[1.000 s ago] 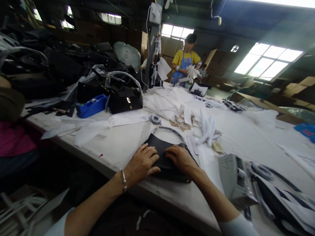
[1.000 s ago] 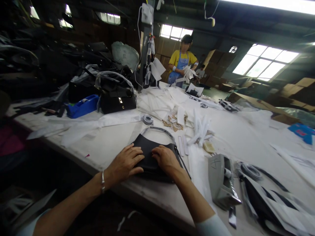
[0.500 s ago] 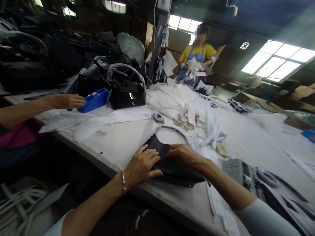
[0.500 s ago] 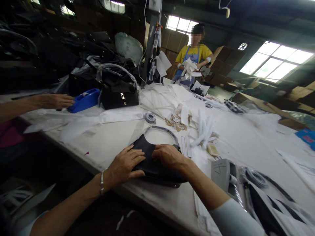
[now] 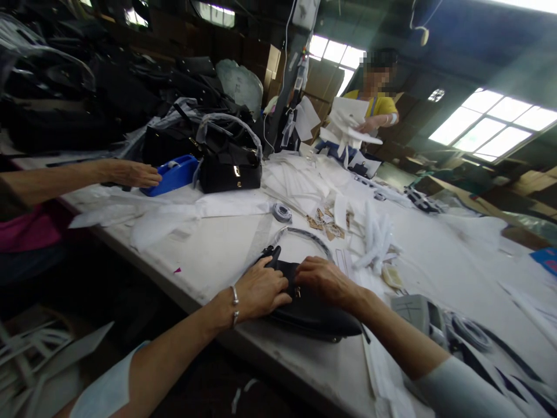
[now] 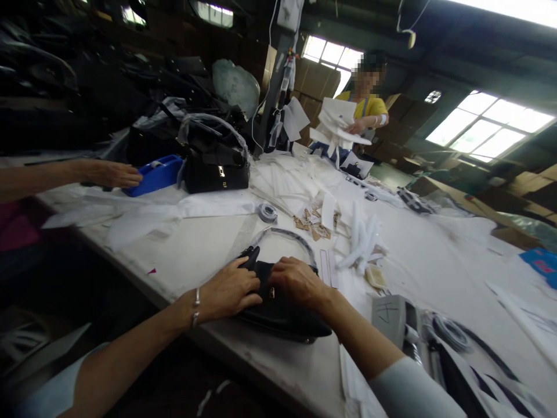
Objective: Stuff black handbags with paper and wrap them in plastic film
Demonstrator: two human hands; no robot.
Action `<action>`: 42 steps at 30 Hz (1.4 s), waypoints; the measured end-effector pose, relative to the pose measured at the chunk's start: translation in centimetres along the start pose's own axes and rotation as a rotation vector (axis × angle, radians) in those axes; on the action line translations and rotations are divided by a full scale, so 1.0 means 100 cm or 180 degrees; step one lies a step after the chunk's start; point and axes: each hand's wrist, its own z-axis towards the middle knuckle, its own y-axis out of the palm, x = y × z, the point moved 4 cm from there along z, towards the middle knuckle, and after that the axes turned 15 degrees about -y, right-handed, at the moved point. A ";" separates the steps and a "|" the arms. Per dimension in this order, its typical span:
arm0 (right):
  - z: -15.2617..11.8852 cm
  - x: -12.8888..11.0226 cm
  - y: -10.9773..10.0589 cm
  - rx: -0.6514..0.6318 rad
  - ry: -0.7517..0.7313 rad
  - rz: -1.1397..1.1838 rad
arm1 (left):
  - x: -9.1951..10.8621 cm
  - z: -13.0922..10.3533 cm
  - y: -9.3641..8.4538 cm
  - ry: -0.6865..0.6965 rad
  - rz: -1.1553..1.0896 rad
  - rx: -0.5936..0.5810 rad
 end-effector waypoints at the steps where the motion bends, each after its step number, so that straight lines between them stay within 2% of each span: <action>1: -0.002 0.010 -0.003 0.0218 0.0376 0.0094 | 0.001 0.001 0.001 0.0044 0.0024 0.0058; 3: -0.007 0.034 -0.004 0.0447 0.1212 0.0170 | 0.003 -0.002 0.003 0.0115 0.0055 0.0223; 5: -0.012 0.055 0.002 0.0349 0.1826 0.0223 | 0.003 -0.010 0.004 0.0151 0.0036 0.0384; 7: -0.013 0.071 0.010 0.0084 0.2010 0.0396 | 0.003 -0.018 0.005 0.0186 -0.0028 0.0482; 9: -0.013 0.080 0.015 -0.0149 0.1996 0.0627 | 0.002 -0.026 0.006 0.0193 -0.0095 0.0519; 12: -0.014 0.088 0.013 -0.0488 0.1967 0.0884 | 0.002 -0.031 0.008 0.0176 -0.0178 0.0519; 15: -0.015 0.085 0.009 -0.0863 0.2002 0.0969 | 0.002 -0.030 0.010 0.0143 -0.0254 0.0492; 18: -0.011 0.069 0.013 -0.1156 0.1922 0.0920 | 0.002 -0.028 0.012 0.0118 -0.0280 0.0435; 23: -0.001 0.036 0.021 -0.1270 0.1869 0.0407 | 0.001 -0.030 0.017 0.0070 -0.0290 0.0356; 26: 0.000 0.034 0.014 -0.0990 0.1981 0.0071 | -0.002 -0.030 0.019 0.0110 -0.0340 0.0423; 29: -0.004 0.050 0.009 -0.0596 0.2257 0.0164 | -0.005 -0.029 0.021 0.0244 -0.0336 0.0520; 33: -0.018 0.082 0.021 -0.0259 0.2909 0.0199 | -0.008 -0.023 0.026 0.0383 -0.0188 0.0453; 36: -0.023 0.094 0.029 0.0022 0.3303 0.0036 | -0.009 -0.018 0.031 0.0369 -0.0159 0.0301; 39: -0.021 0.087 0.017 0.0352 0.3318 -0.0175 | -0.011 -0.013 0.030 0.0236 -0.0227 0.0125; 42: -0.020 0.054 -0.008 0.0752 0.2929 -0.0222 | -0.014 -0.008 0.026 0.0031 -0.0358 -0.0120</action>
